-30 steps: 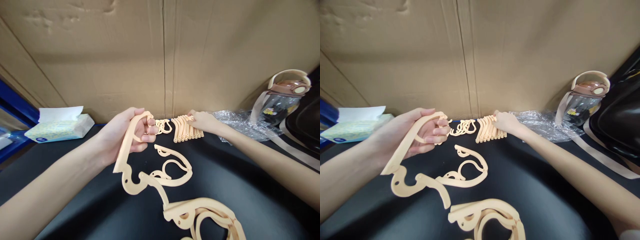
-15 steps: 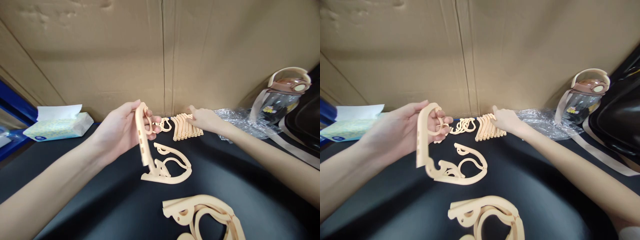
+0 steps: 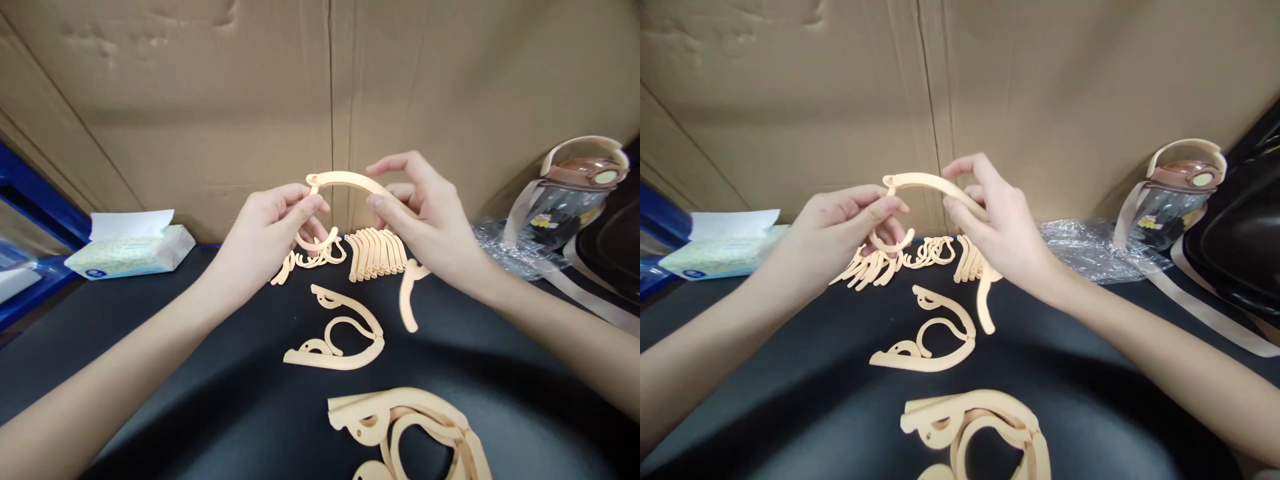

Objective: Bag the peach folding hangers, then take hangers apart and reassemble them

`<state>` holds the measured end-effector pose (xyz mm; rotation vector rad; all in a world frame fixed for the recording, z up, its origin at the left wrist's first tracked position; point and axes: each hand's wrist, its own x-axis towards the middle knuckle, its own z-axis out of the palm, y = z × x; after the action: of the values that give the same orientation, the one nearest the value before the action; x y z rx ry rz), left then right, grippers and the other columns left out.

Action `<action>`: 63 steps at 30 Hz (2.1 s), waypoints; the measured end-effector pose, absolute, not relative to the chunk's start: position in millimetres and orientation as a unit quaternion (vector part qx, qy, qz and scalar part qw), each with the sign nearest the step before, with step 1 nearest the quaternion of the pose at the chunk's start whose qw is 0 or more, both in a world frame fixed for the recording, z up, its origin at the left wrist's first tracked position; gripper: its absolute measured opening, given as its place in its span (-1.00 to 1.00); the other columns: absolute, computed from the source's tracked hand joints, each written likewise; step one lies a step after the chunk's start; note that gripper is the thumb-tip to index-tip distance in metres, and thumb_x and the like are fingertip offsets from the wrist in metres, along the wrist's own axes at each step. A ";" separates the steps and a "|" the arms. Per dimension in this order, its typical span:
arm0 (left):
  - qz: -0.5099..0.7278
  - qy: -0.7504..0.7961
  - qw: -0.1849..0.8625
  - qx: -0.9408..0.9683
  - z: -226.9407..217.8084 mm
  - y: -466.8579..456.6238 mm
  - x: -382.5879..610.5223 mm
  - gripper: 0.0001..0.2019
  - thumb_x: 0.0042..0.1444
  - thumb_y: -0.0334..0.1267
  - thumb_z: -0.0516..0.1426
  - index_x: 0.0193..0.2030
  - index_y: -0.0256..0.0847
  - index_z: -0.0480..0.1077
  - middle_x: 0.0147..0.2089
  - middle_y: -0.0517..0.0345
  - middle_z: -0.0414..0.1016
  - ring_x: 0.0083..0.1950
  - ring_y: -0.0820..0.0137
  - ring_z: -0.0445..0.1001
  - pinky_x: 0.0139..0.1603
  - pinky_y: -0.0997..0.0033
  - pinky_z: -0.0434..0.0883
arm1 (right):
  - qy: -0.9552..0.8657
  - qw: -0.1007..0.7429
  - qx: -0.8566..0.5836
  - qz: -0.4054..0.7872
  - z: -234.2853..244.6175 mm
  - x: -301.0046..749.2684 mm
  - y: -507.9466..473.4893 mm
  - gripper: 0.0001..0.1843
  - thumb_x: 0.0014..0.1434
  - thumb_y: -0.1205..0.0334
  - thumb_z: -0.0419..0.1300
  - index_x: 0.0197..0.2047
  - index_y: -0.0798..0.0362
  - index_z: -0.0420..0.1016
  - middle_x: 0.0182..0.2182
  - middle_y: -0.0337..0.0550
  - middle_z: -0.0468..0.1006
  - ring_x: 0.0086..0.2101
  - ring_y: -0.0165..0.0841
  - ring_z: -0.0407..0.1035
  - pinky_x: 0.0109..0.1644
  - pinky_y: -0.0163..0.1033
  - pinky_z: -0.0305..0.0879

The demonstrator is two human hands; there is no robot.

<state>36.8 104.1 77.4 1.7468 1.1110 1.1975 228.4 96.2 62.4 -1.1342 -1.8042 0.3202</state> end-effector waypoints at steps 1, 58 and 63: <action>0.448 0.442 0.361 0.688 77.6 103.7 35.7 -0.77 0.27 -0.43 0.10 -0.41 -0.25 0.49 -0.62 0.24 0.45 -0.67 0.58 0.31 -0.66 0.64 0.15 | -0.752 0.456 -0.474 0.041 63.5 232.2 98.8 -0.78 0.30 0.14 0.11 -0.01 -0.05 0.38 -0.51 -0.28 0.47 -0.46 -0.34 0.40 -0.43 -0.27 0.18; 0.320 0.393 0.613 0.606 40.1 147.4 22.3 -0.89 0.17 -0.35 0.20 -0.20 -0.31 0.53 -0.27 0.02 0.59 -0.40 0.45 0.52 -0.43 0.53 0.48 | -0.853 0.291 -0.429 -0.062 37.0 259.3 145.9 -0.77 0.30 0.22 0.13 -0.03 0.08 0.52 -0.24 -0.10 0.58 -0.30 -0.31 0.46 -0.24 -0.21 0.30; 0.273 0.417 0.557 0.664 41.0 131.7 36.6 -0.78 0.24 -0.17 0.10 -0.30 -0.26 0.46 -0.44 0.10 0.53 -0.48 0.37 0.51 -0.52 0.46 0.43 | -0.858 0.117 -0.456 -0.206 33.1 234.6 123.4 -0.77 0.37 0.29 0.02 -0.17 0.16 0.49 -0.38 -0.03 0.60 -0.40 -0.25 0.46 -0.47 -0.25 0.00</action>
<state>36.6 131.7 41.0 1.5669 0.9844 0.6438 234.6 123.4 33.1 -1.3332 -2.5111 -0.6018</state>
